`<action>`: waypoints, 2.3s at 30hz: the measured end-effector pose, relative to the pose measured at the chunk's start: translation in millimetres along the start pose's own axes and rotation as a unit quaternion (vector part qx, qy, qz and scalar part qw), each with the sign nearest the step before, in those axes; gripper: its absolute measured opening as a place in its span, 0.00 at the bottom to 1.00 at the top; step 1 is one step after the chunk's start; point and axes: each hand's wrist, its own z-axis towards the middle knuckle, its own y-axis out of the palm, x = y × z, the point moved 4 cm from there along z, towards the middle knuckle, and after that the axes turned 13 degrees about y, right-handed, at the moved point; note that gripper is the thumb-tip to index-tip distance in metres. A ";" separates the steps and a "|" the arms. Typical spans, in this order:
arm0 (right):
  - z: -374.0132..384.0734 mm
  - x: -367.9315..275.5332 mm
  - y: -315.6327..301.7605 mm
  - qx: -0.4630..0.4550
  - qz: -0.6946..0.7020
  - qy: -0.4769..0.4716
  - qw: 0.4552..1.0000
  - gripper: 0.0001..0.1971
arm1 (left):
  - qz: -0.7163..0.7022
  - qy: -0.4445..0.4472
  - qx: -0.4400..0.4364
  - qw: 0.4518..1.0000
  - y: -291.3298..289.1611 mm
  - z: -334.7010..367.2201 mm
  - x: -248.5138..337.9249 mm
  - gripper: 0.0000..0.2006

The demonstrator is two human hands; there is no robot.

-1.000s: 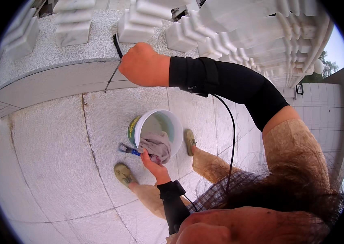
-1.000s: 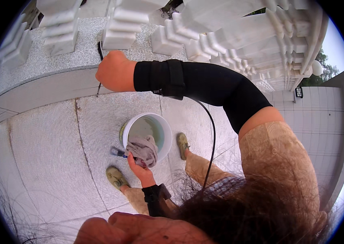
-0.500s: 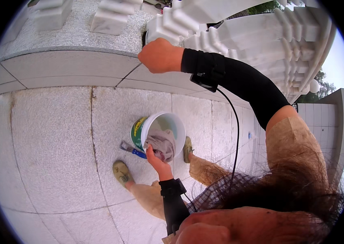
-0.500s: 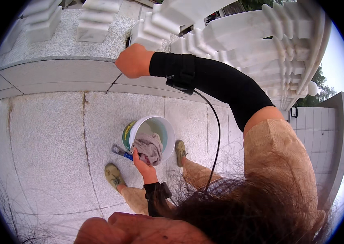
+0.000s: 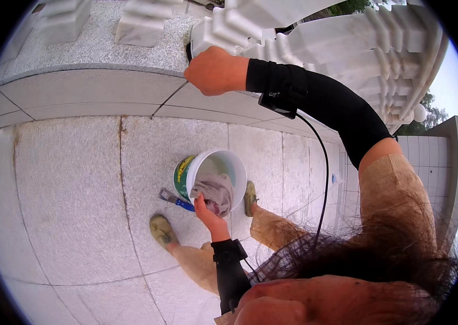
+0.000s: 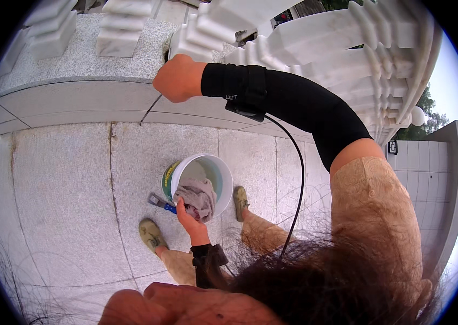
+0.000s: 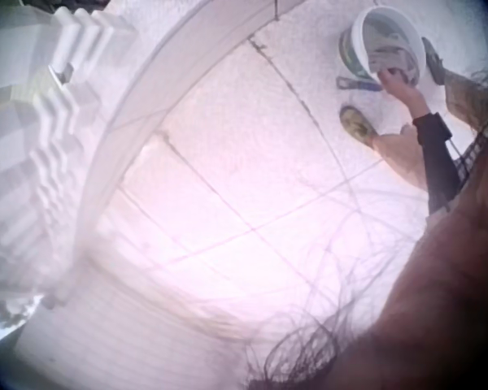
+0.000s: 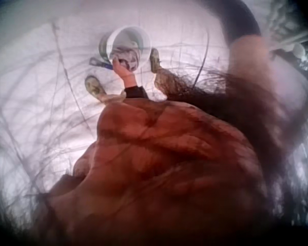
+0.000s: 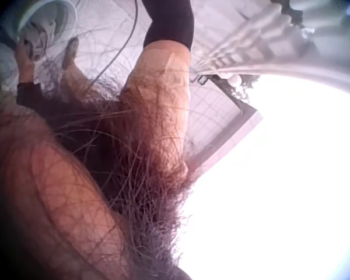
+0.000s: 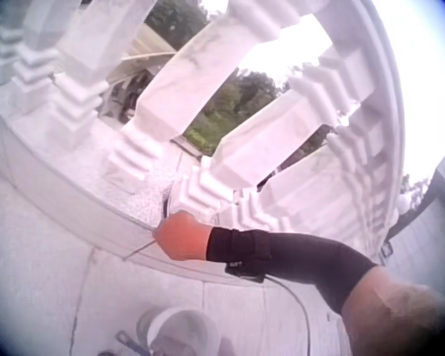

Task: The person cleans a white marble balustrade by dipping a cloth into a bucket of water, wringing it out, and wiping the surfaces of the railing and balusters.

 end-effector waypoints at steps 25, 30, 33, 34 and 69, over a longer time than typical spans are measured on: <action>91.7 53.6 14.8 0.093 0.001 0.122 0.988 0.07 | 0.057 0.002 -0.018 0.998 0.9 -2.3 -5.3 0.18; 19.0 1.3 5.5 0.013 -0.061 -0.021 0.998 0.04 | 0.057 0.056 -0.041 0.996 -11.5 1.7 -9.7 0.19; 67.3 25.7 15.2 0.062 -0.086 0.021 0.994 0.02 | 0.036 -0.013 -0.016 0.999 5.9 -2.7 -1.3 0.19; 85.3 26.9 18.1 0.076 -0.086 0.040 0.993 0.03 | 0.054 -0.036 0.015 0.998 0.4 -3.6 -1.5 0.19; -32.9 60.0 144.9 0.226 0.071 0.107 0.966 0.34 | 0.110 0.047 -0.034 0.992 -5.8 1.1 -28.1 0.19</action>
